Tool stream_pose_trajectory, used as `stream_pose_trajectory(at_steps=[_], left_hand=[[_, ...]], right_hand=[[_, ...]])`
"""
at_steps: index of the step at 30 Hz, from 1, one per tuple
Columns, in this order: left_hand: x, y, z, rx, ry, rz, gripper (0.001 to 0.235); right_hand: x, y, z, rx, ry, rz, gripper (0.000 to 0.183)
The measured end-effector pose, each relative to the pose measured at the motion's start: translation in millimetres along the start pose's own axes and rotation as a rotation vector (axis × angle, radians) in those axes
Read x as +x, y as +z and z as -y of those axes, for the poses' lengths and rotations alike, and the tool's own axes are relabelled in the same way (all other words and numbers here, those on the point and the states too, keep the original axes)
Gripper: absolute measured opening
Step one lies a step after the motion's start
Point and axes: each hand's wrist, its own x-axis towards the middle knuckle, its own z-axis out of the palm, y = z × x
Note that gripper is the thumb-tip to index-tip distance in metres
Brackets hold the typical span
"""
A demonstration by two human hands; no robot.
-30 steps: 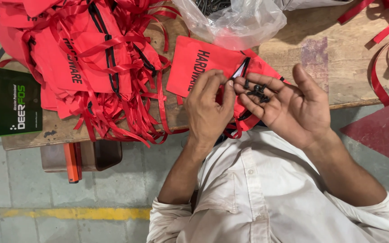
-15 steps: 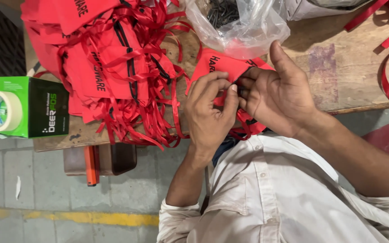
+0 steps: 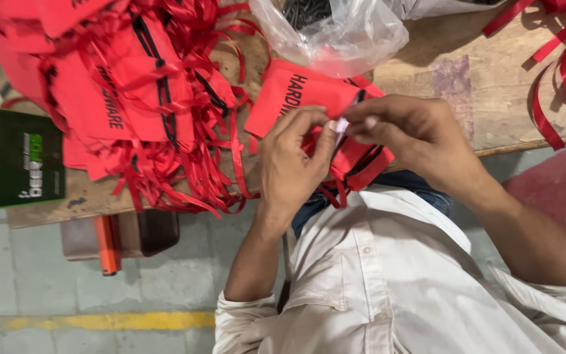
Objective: Manually packing small hardware components into labeled red fabric pouches.
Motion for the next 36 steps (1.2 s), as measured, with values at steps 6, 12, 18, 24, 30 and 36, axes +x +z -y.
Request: stream_pose_trajectory(at_steps=[6, 12, 18, 24, 30, 36], left_hand=[[-30.7, -1.2, 9.6, 0.099, 0.061, -0.083, 0.018], [-74.2, -3.2, 6.8, -0.185, -0.494, 0.195, 0.035], [-92.9, 21.1, 12.2, -0.748, -0.565, 0.097, 0.053], [-105.1, 34.0, 13.8, -0.612, -0.229, -0.107, 0.047], [-101.7, 35.6, 16.1, -0.623, -0.382, -0.085, 0.042], [-98.2, 40.0, 17.8, -0.734, -0.416, -0.027, 0.04]], right_hand=[[-20.4, -13.9, -25.7, -0.432, -0.019, -0.178, 0.022], [-12.5, 28.7, -4.8, -1.076, -0.408, 0.107, 0.03], [-4.6, 36.6, -15.0, -1.358, -0.315, 0.137, 0.039], [-5.1, 31.7, -28.1, -1.328, -0.37, 0.057, 0.03], [-6.0, 26.9, -36.2, -1.162, -0.396, -0.03, 0.025], [-11.7, 28.3, -39.8, -1.169, -0.503, -0.146, 0.019]])
